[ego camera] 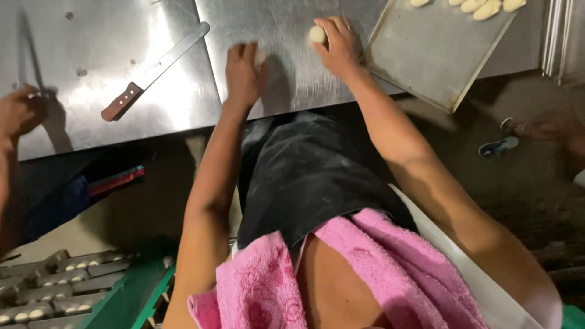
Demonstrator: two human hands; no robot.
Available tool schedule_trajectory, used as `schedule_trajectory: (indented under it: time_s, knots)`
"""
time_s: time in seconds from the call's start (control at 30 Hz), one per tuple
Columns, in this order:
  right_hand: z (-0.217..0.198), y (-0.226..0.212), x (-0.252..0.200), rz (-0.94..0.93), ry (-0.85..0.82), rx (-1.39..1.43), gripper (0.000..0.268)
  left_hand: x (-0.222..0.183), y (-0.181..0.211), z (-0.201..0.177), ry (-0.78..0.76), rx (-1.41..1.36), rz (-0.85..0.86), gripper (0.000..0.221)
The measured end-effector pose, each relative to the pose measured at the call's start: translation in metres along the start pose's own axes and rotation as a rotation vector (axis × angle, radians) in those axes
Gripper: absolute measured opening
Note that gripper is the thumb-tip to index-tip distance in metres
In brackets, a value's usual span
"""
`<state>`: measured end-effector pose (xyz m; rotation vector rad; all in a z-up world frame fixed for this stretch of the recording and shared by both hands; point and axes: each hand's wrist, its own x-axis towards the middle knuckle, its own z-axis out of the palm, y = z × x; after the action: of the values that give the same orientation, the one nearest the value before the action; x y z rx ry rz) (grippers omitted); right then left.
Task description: Shaping portions of dough into smooth balls on a metal table.
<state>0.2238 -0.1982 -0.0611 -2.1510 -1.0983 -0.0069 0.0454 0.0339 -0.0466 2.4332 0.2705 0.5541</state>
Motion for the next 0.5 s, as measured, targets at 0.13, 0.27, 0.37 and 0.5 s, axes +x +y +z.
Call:
schedule_trajectory:
  time_s: [0.13, 0.27, 0.37, 0.5]
  knots:
    - [0.005, 0.011, -0.01, 0.061, -0.068, -0.058, 0.051, 0.005, -0.05, 0.07, -0.019, 0.086, -0.054, 0.039]
    - [0.01, -0.021, -0.011, -0.109, 0.179, -0.346, 0.063, 0.005, -0.041, 0.006, -0.072, 0.038, 0.093, 0.054]
    - [0.046, -0.045, -0.014, -0.018, 0.15, -0.197, 0.058, -0.009, -0.079, -0.072, -0.069, -0.092, 0.089, 0.082]
    - [0.09, -0.101, 0.0, 0.04, -0.018, -0.065, 0.065, -0.045, -0.183, -0.155, -0.036, 0.354, -0.244, 0.056]
